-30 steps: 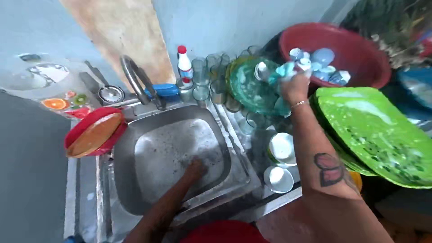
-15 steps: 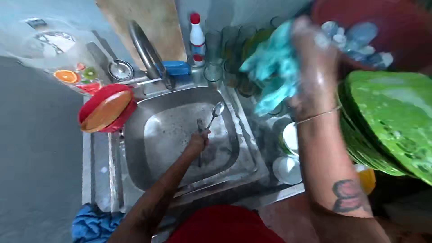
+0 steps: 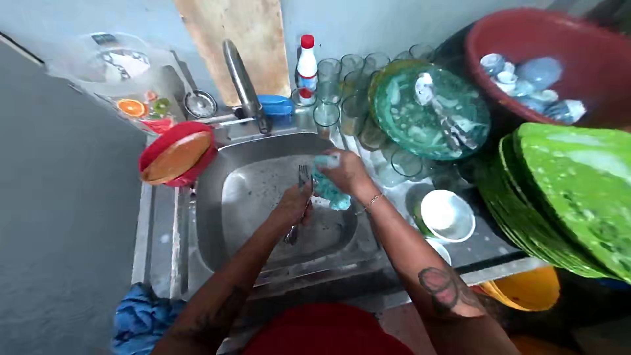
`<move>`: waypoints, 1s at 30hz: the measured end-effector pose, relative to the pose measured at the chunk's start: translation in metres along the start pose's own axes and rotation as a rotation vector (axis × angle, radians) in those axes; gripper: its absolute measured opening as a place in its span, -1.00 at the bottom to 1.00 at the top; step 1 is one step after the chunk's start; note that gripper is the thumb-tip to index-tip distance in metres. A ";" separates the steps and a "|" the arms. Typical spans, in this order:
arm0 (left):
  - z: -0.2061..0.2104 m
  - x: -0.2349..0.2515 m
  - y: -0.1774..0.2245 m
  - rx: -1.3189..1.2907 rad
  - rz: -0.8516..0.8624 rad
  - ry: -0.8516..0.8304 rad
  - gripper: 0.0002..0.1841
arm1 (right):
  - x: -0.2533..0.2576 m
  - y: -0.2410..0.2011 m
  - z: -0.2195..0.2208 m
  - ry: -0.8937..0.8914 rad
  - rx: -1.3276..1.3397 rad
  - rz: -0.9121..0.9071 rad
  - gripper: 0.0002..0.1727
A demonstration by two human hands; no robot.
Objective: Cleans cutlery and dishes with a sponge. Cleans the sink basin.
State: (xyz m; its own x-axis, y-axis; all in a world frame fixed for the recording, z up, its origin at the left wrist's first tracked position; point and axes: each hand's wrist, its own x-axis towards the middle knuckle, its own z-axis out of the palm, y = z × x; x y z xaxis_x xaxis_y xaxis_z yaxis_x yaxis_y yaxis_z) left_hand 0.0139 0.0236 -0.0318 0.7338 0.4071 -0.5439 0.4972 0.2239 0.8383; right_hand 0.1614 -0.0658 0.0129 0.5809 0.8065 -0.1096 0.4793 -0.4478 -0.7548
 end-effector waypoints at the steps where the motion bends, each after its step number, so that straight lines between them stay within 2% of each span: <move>1: 0.000 0.002 -0.002 0.058 0.005 0.017 -0.48 | -0.001 -0.005 -0.005 0.046 0.050 -0.007 -0.56; 4: -0.003 0.004 -0.003 0.302 0.036 0.064 -0.46 | -0.002 -0.015 -0.018 0.230 0.358 -0.127 -0.59; 7: -0.003 0.001 0.008 0.370 -0.005 0.006 -0.45 | -0.004 -0.036 -0.029 0.334 0.559 -0.160 -0.70; 9: -0.004 0.001 0.007 0.246 0.010 0.011 -0.46 | -0.002 -0.046 -0.035 0.351 0.592 -0.159 -0.71; 12: -0.007 0.006 0.002 -0.021 0.031 0.043 -0.61 | -0.003 -0.060 -0.040 0.348 0.653 -0.130 -0.74; 14: -0.009 0.006 0.001 -0.093 0.028 0.015 -0.70 | -0.003 -0.067 -0.041 0.332 0.702 -0.138 -0.63; 16: -0.008 0.000 0.004 -0.131 0.001 -0.007 -0.76 | -0.002 -0.070 -0.041 0.342 0.744 -0.178 -0.65; 22: -0.001 -0.009 0.008 -0.140 -0.050 -0.014 -0.78 | 0.002 -0.071 -0.037 0.295 0.686 -0.197 -0.70; 26: 0.002 -0.010 0.006 -0.214 -0.081 0.089 -0.77 | 0.008 -0.051 -0.025 0.301 0.508 -0.293 -0.77; 28: 0.002 -0.008 0.005 -0.229 -0.103 0.118 -0.64 | 0.007 -0.045 -0.021 0.316 0.424 -0.311 -0.76; 30: 0.002 -0.007 0.003 -0.187 -0.092 0.084 -0.51 | 0.003 -0.049 -0.020 0.313 0.456 -0.270 -0.77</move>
State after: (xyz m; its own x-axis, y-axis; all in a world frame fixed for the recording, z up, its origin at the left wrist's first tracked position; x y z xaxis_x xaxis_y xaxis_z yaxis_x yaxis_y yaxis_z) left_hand 0.0105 0.0198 -0.0256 0.6441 0.4478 -0.6202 0.4601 0.4209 0.7818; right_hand 0.1530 -0.0493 0.0629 0.6771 0.6858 0.2669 0.3469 0.0224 -0.9376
